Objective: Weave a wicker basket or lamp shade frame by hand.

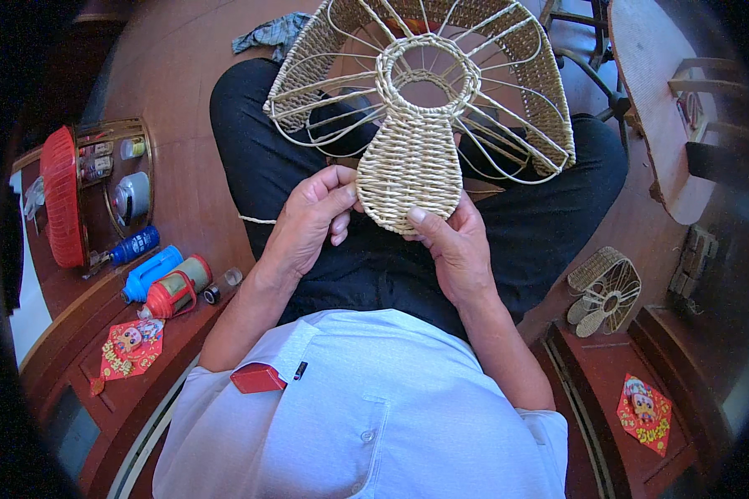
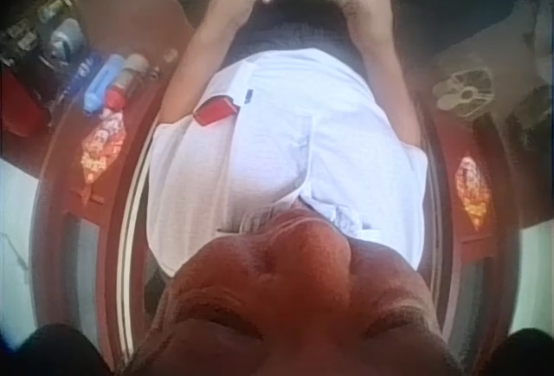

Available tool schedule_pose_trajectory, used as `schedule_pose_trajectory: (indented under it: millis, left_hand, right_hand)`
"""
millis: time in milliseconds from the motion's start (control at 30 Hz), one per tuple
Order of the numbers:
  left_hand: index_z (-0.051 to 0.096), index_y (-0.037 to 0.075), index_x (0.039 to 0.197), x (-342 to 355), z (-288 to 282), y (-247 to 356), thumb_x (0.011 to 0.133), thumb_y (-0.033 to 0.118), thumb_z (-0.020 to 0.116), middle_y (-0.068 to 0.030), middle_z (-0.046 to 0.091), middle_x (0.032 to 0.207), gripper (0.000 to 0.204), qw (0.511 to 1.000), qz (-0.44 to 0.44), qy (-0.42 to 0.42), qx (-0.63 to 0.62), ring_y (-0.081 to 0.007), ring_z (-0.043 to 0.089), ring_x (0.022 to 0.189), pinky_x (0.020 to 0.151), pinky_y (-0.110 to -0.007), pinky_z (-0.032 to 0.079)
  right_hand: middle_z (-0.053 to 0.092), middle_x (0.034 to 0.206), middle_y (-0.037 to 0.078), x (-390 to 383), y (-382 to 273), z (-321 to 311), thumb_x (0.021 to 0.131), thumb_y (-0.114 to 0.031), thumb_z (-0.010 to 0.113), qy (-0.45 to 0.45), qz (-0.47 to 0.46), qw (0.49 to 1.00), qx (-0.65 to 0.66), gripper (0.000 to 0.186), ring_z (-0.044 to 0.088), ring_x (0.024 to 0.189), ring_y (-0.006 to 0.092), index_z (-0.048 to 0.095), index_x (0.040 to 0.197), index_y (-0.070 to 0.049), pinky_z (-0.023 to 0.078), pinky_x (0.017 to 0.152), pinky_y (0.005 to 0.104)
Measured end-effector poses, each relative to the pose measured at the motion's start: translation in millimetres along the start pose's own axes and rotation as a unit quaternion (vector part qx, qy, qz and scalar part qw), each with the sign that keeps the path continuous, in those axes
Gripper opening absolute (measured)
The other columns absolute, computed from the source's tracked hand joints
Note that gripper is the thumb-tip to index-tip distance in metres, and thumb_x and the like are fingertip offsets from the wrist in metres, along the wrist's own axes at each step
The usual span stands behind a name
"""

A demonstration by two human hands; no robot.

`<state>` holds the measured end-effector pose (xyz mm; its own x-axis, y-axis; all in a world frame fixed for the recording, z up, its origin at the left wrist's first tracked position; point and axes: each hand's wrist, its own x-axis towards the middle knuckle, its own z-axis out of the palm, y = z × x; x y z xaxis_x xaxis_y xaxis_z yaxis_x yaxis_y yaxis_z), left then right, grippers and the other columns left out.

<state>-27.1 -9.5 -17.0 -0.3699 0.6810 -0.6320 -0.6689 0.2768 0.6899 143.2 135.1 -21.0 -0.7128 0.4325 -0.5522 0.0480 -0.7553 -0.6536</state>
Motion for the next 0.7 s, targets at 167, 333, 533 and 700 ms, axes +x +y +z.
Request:
schedule_pose_trajectory:
  millis: [167, 333, 533, 700]
  left_hand:
    - [0.065, 0.002, 0.122, -1.7, 4.2, -1.5, 0.109, 0.021, 0.065, 0.0008, 0.064, 0.093, 0.022, 0.999, 0.020, 0.021, 0.020, -0.0013, 0.051, 0.063, 0.049, -0.017, 0.043]
    - [0.065, 0.002, 0.123, -2.8, 4.6, -3.3, 0.111, 0.021, 0.063, 0.0013, 0.065, 0.094, 0.023, 0.999, 0.027, 0.016, 0.033, -0.0013, 0.052, 0.063, 0.049, -0.017, 0.042]
    - [0.064, 0.005, 0.122, -0.2, 9.3, -15.0, 0.112, 0.024, 0.062, 0.0020, 0.066, 0.093, 0.022, 1.000, 0.026, 0.013, -0.001, -0.0031, 0.054, 0.065, 0.055, -0.019, 0.044]
    - [0.064, 0.006, 0.121, -0.7, 9.8, -18.2, 0.113, 0.024, 0.060, 0.0022, 0.066, 0.092, 0.021, 0.999, 0.033, 0.004, 0.003, -0.0043, 0.056, 0.067, 0.059, -0.021, 0.047]
  right_hand:
    - [0.071, 0.132, 0.011, -0.2, -0.3, -1.4, 0.097, -0.014, 0.079, -0.003, 0.009, 1.000, 0.005, 0.056, 0.072, 0.116, 0.0180, 0.053, 0.146, -0.002, 0.061, 0.093, 0.0337]
    - [0.071, 0.130, 0.010, -2.7, 0.7, -3.5, 0.097, -0.015, 0.080, -0.002, 0.027, 1.000, -0.014, 0.056, 0.072, 0.112, 0.0164, 0.054, 0.145, -0.002, 0.061, 0.091, 0.0327]
    - [0.071, 0.129, 0.009, -3.9, 2.6, -2.4, 0.096, -0.014, 0.081, 0.006, 0.042, 0.999, -0.023, 0.056, 0.071, 0.111, 0.0155, 0.055, 0.143, -0.002, 0.061, 0.090, 0.0317]
    - [0.073, 0.125, 0.009, -1.6, -1.5, 1.1, 0.096, -0.011, 0.080, 0.006, 0.019, 1.000, -0.020, 0.050, 0.073, 0.108, 0.0149, 0.057, 0.139, -0.003, 0.062, 0.085, 0.0305]
